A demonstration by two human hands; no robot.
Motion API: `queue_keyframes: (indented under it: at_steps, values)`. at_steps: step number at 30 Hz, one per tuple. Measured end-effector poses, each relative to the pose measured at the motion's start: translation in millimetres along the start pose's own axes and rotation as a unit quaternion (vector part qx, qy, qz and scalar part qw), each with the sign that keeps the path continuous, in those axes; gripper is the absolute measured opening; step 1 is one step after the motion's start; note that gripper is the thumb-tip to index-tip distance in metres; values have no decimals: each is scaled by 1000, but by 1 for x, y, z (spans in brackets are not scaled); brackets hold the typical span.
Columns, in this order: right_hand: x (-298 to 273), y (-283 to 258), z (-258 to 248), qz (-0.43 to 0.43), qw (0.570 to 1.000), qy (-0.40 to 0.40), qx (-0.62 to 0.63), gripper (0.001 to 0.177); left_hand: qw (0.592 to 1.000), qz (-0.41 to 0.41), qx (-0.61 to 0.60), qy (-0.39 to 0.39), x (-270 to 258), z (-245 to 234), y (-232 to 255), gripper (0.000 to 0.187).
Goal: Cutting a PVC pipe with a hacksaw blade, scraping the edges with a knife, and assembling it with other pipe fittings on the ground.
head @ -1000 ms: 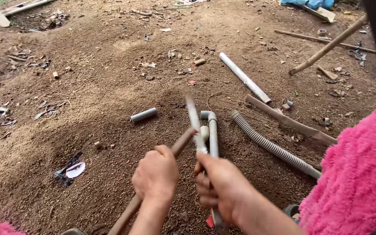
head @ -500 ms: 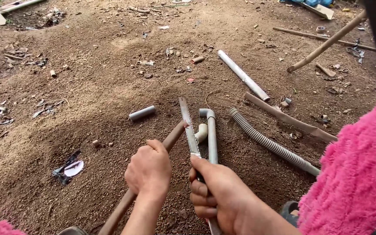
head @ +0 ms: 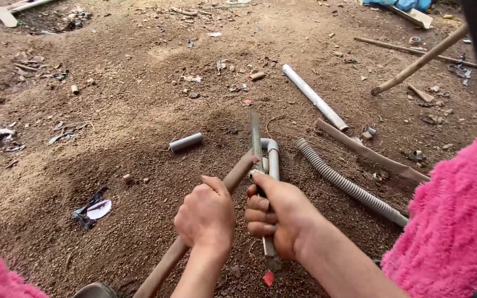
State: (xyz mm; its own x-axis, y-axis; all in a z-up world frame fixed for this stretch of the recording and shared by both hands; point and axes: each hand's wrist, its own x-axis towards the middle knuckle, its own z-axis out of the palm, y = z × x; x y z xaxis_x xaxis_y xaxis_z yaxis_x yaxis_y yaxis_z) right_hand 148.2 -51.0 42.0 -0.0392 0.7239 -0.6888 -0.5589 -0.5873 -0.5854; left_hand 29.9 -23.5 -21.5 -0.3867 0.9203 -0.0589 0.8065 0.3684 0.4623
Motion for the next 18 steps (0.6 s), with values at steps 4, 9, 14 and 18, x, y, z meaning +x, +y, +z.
queue_keyframes:
  at_steps: [4, 9, 14, 18]
  values:
    - [-22, 19, 9, -28, 999, -10, -20, 33, 1000, -21, -19, 3, 16, -8, -12, 77]
    - [-9, 23, -3, -6, 1000, 6, -18, 36, 1000, 9, -12, 15, 6, 5, -4, 75]
    - [-14, 5, 18, -68, 996, 23, -51, 37, 1000, 15, -18, 15, -3, -8, -2, 78]
    - [-48, 47, 10, 14, 995, 16, -99, 48, 997, -39, -73, 4, 21, -18, -14, 74]
